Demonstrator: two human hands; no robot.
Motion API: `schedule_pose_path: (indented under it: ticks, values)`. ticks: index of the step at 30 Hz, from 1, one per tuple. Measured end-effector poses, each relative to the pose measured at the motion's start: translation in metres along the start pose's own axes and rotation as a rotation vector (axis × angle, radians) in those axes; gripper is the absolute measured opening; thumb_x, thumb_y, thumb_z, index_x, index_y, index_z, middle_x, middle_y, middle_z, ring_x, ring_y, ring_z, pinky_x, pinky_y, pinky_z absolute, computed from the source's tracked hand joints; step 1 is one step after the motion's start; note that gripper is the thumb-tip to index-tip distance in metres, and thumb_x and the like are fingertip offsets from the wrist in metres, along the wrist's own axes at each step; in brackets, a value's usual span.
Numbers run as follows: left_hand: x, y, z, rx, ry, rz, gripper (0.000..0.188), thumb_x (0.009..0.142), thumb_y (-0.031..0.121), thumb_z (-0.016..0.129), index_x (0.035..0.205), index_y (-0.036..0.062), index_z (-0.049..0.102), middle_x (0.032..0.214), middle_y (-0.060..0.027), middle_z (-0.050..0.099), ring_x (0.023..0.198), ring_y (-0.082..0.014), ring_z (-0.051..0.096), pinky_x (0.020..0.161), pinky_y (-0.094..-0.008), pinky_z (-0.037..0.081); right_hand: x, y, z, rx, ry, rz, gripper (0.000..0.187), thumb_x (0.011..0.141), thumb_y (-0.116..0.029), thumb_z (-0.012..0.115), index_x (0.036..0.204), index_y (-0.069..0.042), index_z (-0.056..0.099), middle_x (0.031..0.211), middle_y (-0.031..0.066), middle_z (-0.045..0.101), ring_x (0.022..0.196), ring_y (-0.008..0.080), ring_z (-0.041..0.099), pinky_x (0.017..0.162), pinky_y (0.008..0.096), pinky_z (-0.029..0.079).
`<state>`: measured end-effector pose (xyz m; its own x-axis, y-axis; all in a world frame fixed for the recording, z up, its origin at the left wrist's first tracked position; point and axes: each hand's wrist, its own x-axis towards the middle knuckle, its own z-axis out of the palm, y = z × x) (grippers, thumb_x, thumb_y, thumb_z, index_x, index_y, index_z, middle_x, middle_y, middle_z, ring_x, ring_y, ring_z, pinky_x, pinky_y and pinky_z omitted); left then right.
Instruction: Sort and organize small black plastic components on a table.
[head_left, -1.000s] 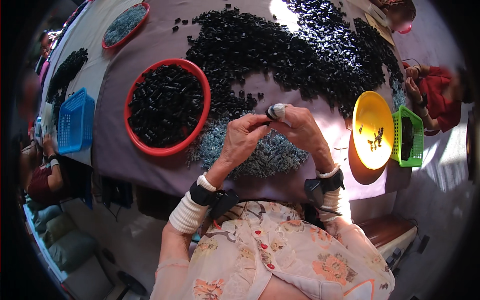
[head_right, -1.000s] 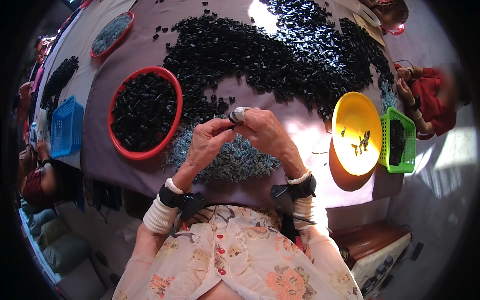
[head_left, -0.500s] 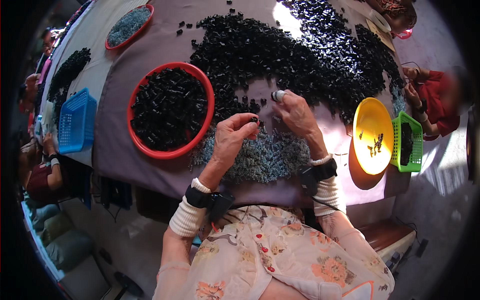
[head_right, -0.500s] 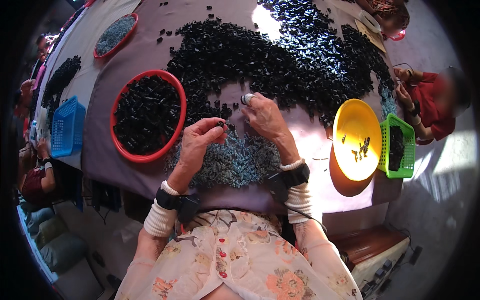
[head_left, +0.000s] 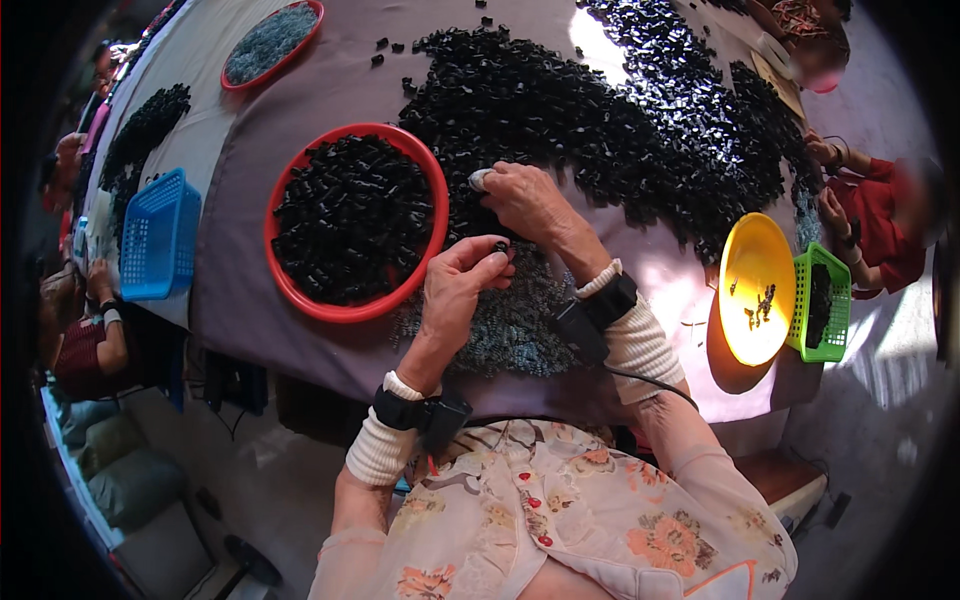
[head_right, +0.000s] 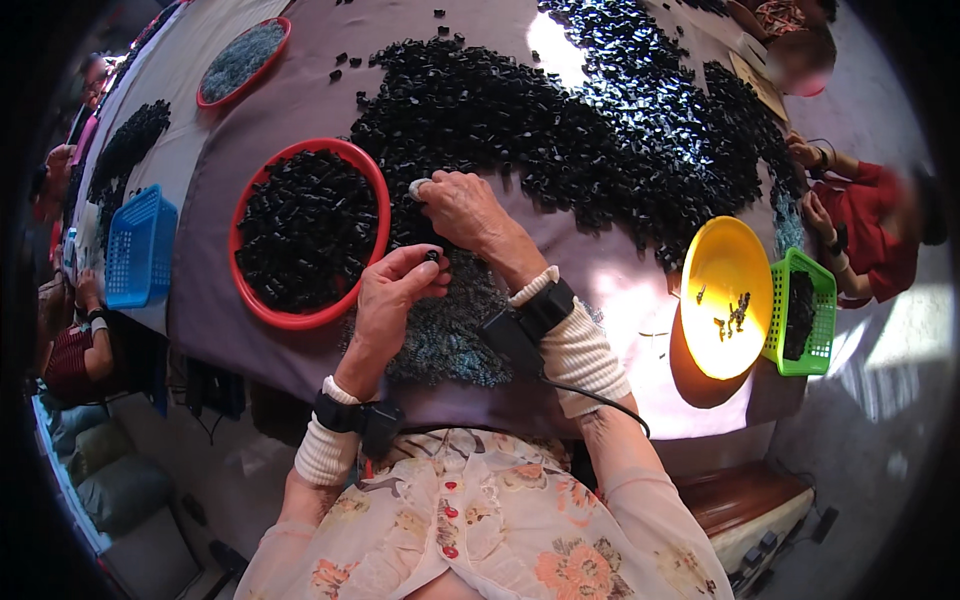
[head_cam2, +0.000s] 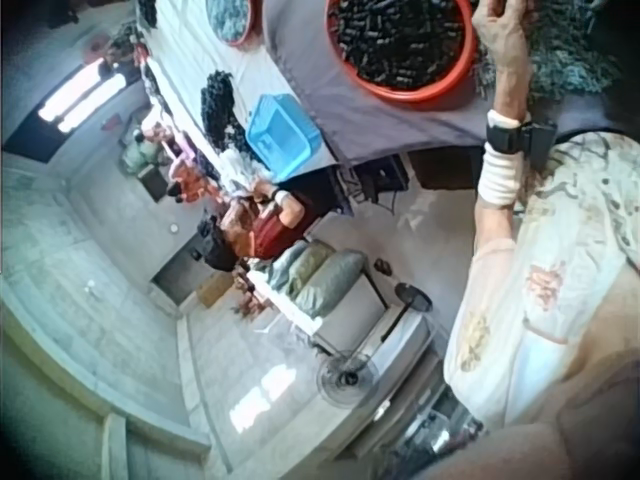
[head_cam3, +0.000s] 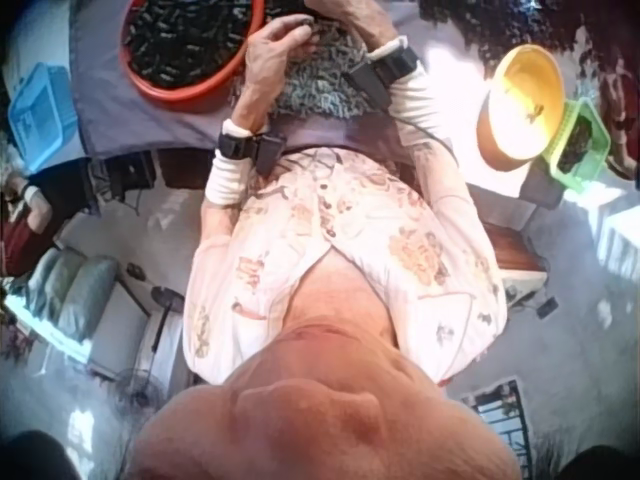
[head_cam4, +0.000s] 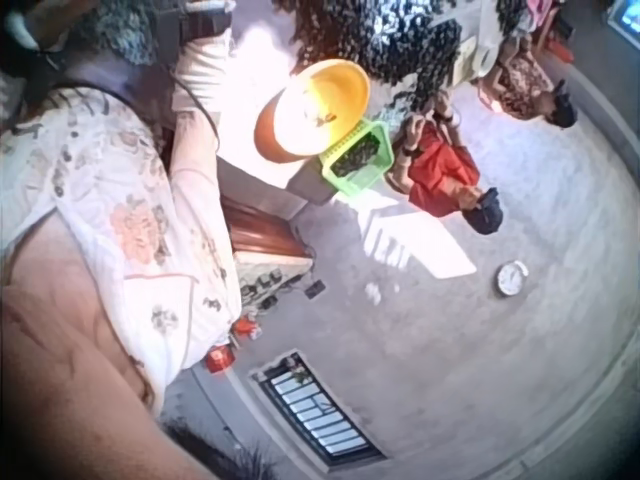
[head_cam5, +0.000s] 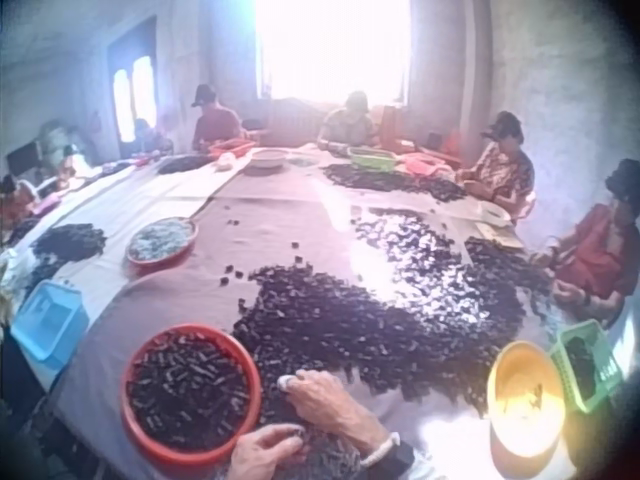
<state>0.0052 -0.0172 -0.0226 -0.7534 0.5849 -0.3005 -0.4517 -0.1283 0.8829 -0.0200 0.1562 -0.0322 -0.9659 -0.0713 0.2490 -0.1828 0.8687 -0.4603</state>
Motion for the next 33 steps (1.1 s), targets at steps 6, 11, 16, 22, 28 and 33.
schedule_pose_path:
  ticks: [6,11,16,22,28,33]
  values:
    - [0.004,0.003,-0.005,-0.028,0.014,0.002,0.024,0.088,0.009,0.061,0.109,-0.0006,0.061,0.094,-0.0088,0.066,0.080,-0.0137,0.064,0.070,-0.0257,0.054,-0.009,0.014,-0.016,0.051,0.000,-0.055,0.014,0.076,-0.013,0.064,0.082,-0.002,0.058,0.077,0.0171,0.059,0.073,0.0352,0.061,0.062,0.0415,0.048]
    - [0.008,0.003,-0.001,-0.033,-0.006,-0.009,0.023,0.088,0.009,0.061,0.109,-0.0003,0.061,0.093,-0.0085,0.066,0.080,-0.0135,0.064,0.070,-0.0260,0.054,-0.034,0.024,-0.034,0.052,-0.055,0.226,0.016,0.079,-0.017,0.064,0.080,-0.002,0.057,0.075,0.0164,0.060,0.072,0.0375,0.060,0.064,0.0448,0.049]
    - [0.009,0.004,0.002,-0.040,0.006,0.004,0.022,0.087,0.009,0.061,0.107,0.0001,0.062,0.091,-0.0066,0.066,0.077,-0.0115,0.063,0.069,-0.0242,0.053,-0.054,0.036,-0.036,0.053,0.151,0.124,0.011,0.079,-0.010,0.064,0.083,-0.002,0.058,0.075,0.0145,0.058,0.067,0.0331,0.059,0.059,0.0377,0.047]
    - [0.007,0.006,0.006,-0.018,0.020,-0.002,0.022,0.087,0.009,0.061,0.107,0.0008,0.062,0.091,-0.0065,0.066,0.076,-0.0110,0.063,0.068,-0.0240,0.053,-0.063,0.025,-0.034,0.148,0.129,0.150,0.009,0.075,-0.009,0.062,0.084,-0.006,0.061,0.081,0.0121,0.060,0.077,0.0337,0.061,0.066,0.0414,0.050]
    - [0.007,0.009,0.012,-0.007,0.018,0.009,0.022,0.087,0.009,0.062,0.107,0.0005,0.062,0.090,-0.0066,0.067,0.075,-0.0105,0.063,0.067,-0.0235,0.053,-0.065,0.019,-0.028,0.026,0.034,0.015,0.012,0.072,-0.007,0.060,0.083,-0.008,0.062,0.081,0.0105,0.059,0.078,0.0318,0.060,0.067,0.0414,0.049]
    - [0.008,0.006,0.012,-0.005,0.004,0.029,0.022,0.086,0.008,0.062,0.107,0.0000,0.062,0.089,-0.0070,0.067,0.075,-0.0106,0.063,0.067,-0.0235,0.053,-0.063,0.015,-0.020,-0.129,-0.017,-0.007,0.011,0.072,-0.007,0.059,0.083,-0.009,0.062,0.080,0.0088,0.059,0.080,0.0267,0.059,0.069,0.0403,0.045]
